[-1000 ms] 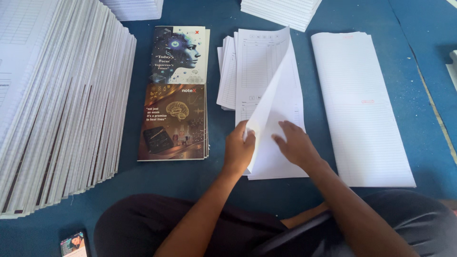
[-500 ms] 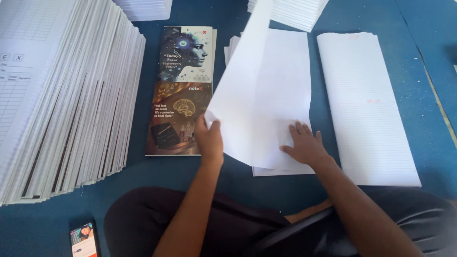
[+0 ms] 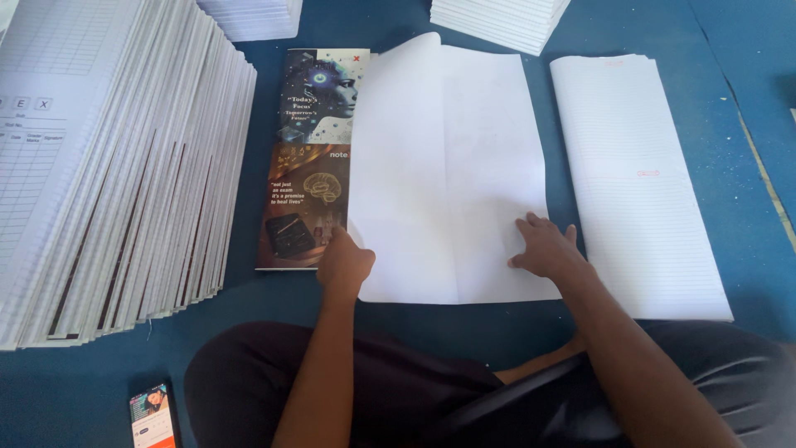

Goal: The person assembles notebooks by inserting index sheets and covers into stacks of paper. They open the paper stacks, place the index sheet inside, add the cover, and then stack the completed notebooks together.

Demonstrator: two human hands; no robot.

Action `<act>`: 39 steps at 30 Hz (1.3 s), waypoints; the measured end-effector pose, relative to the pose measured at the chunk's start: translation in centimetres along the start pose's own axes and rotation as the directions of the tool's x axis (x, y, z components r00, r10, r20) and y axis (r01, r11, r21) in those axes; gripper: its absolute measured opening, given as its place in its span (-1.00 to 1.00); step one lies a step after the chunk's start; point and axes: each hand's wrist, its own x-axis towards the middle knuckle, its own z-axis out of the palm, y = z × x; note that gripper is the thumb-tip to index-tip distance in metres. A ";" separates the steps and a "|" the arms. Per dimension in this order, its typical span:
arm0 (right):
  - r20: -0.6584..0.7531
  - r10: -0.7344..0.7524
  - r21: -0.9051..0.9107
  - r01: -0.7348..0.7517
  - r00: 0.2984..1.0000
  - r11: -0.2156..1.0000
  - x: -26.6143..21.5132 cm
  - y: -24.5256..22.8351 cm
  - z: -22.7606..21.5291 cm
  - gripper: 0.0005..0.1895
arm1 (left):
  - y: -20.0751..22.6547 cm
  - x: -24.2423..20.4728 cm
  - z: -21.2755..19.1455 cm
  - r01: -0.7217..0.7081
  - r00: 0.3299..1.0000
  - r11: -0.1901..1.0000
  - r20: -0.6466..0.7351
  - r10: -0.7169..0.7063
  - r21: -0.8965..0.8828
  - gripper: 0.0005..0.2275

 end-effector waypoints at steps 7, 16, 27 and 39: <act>0.026 0.036 -0.030 -0.036 0.999 0.999 -0.3 -0.4 -0.4 -0.03 | 0.5 0.3 0.5 -0.019 0.999 0.995 -0.036 0.023 0.095 -0.31; -0.017 -0.030 0.072 0.031 0.999 0.997 0.8 1.2 -0.8 -0.10 | 1.7 -0.7 0.1 -0.125 0.951 0.985 -0.269 0.152 0.118 -0.24; -0.055 0.249 0.267 -0.226 0.967 0.937 -0.6 8.0 -5.5 -0.21 | 7.9 -4.2 5.7 -0.683 0.730 0.602 -0.358 0.583 -0.413 -0.80; -0.097 0.227 0.379 -0.175 0.969 0.909 -1.4 9.8 -6.5 -0.22 | 21.1 -10.6 21.7 -0.103 0.756 0.792 0.469 0.456 -0.602 -0.60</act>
